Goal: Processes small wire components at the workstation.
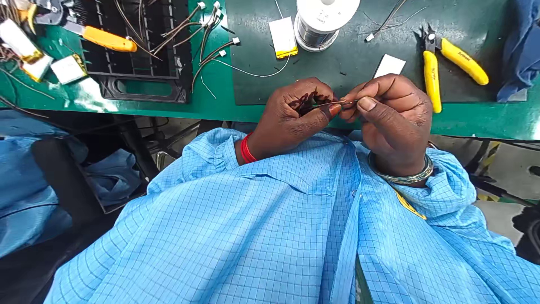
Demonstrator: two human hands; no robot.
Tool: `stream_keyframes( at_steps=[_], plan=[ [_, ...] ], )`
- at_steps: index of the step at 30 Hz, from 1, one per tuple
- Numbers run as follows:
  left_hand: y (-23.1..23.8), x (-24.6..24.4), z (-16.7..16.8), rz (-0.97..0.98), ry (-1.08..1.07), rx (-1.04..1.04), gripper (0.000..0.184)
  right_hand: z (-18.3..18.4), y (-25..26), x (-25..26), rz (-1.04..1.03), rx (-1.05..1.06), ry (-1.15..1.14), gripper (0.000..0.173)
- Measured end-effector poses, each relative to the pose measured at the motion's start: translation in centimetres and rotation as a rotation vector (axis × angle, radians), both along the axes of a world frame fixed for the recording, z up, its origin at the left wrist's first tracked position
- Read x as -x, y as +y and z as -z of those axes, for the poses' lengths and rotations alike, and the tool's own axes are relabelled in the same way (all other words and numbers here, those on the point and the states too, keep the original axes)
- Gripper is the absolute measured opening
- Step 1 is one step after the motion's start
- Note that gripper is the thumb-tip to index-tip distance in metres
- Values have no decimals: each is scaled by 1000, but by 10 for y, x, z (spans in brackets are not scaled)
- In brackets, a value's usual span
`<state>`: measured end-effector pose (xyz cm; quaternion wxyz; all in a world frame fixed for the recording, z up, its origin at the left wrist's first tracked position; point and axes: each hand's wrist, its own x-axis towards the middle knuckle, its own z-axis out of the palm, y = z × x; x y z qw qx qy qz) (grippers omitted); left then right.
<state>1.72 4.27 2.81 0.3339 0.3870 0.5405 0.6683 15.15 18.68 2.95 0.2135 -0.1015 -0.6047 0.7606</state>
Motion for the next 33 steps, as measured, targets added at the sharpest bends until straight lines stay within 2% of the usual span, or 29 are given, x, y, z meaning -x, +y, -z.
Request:
stream_keyframes(
  at_steps=[20, 27, 33],
  plan=[
    [1, -2, 4, -45, 52, -12, 5, 4, -2, -1, -3, 18, 32, 11],
    [0, -1, 5, -63, 225, 4, 7, 2, -1, -1, 32, -176, -13, 11],
    [0, -1, 5, -63, 258, 13, 8, 1, -1, -3, 22, -284, -52, 7]
  ],
)
